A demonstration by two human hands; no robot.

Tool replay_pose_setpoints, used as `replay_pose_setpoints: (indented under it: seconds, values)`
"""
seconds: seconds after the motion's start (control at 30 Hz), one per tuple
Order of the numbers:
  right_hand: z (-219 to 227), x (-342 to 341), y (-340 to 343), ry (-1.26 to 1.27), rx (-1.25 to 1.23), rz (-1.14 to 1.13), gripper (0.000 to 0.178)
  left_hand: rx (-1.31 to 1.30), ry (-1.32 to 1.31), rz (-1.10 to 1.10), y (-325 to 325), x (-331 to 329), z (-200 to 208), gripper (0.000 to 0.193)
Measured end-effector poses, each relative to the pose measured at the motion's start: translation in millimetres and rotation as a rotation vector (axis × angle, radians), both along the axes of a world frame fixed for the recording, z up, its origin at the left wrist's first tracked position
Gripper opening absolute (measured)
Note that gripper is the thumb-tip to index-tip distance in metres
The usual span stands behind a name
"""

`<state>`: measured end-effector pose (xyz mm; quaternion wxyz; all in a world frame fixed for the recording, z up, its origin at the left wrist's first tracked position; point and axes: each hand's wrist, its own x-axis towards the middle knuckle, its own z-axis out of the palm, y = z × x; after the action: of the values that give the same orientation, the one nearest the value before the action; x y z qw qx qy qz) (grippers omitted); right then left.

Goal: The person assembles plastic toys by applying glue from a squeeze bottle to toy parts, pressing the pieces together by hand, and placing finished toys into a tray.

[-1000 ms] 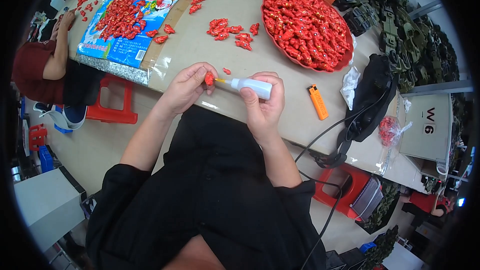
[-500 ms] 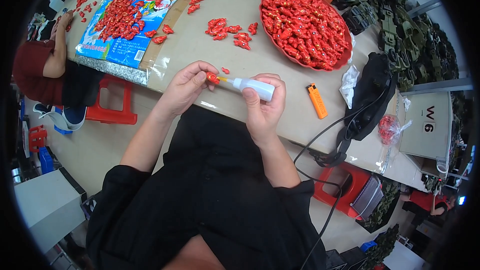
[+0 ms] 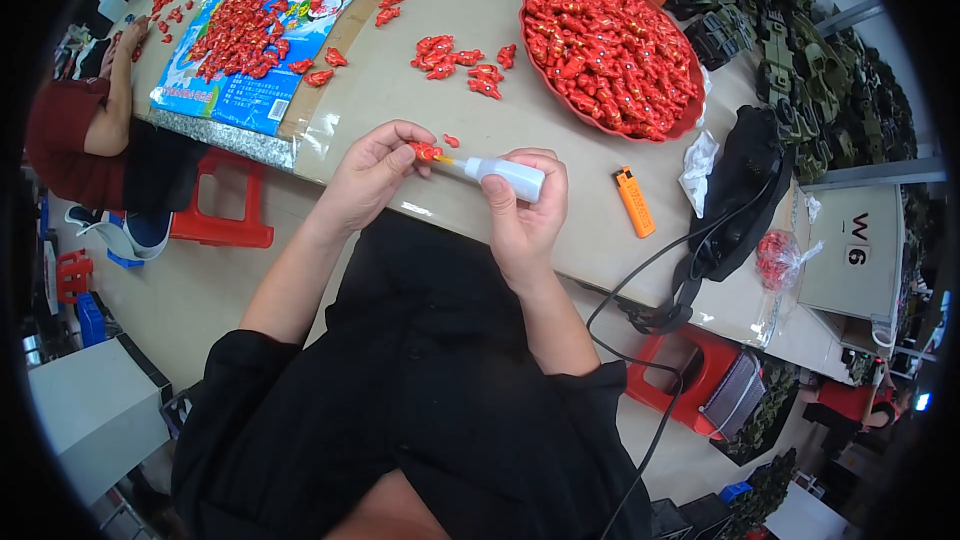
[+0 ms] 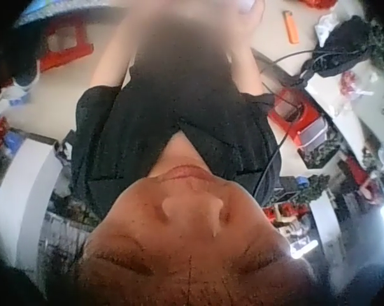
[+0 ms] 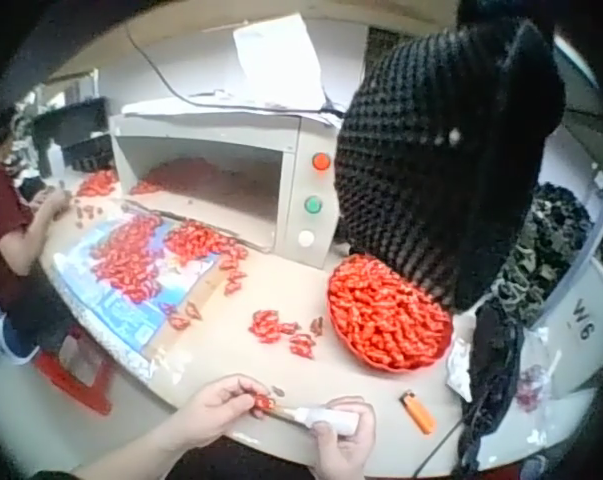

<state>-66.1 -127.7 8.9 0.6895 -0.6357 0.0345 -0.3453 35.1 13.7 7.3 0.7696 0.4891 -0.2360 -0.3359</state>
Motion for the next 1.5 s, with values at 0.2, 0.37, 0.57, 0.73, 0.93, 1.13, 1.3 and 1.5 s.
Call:
replay_pose_setpoints:
  seconds: [0.2, 0.37, 0.57, 0.73, 0.93, 1.13, 1.3, 1.5]
  values:
    - [0.7, 1.9, 0.5, -0.019, -0.008, -0.011, 0.024, 0.015, -0.019, 0.01, -0.3, 0.0, -0.3, 0.017]
    - [-1.9, 0.2, -1.7, -0.024, -0.142, -0.035, 0.024, 0.013, -0.02, 0.013, -0.4, 0.2, 0.2, 0.017]
    - [10.2, -1.9, -10.4, -0.088, 0.374, -0.029, 0.027, 0.0, 0.033, 0.02, 1.8, 1.6, -1.9, 0.018]
    - [5.3, -11.8, -39.3, 0.184, 0.111, -0.212, 0.032, -0.121, 0.151, 0.017, 2.2, 2.1, -4.8, 0.018]
    - [-5.5, -14.8, -43.2, 0.294, -0.09, -0.282, 0.037, -0.177, 0.241, 0.003, 3.3, 0.4, -2.3, 0.015]
    - [24.5, -21.6, -12.2, 0.239, -0.714, -0.48, 0.028, -0.278, 0.365, 0.006, 8.2, 5.1, -6.3, 0.016]
    - [26.2, 26.7, 13.9, 0.339, -0.804, -0.191, 0.012, -0.325, 0.388, 0.009, 8.5, 5.3, -7.7, 0.018]
    - [16.8, 42.0, 6.6, 0.543, -0.827, -0.036, 0.016, -0.321, 0.4, 0.015, 11.2, 6.4, -9.8, 0.02]
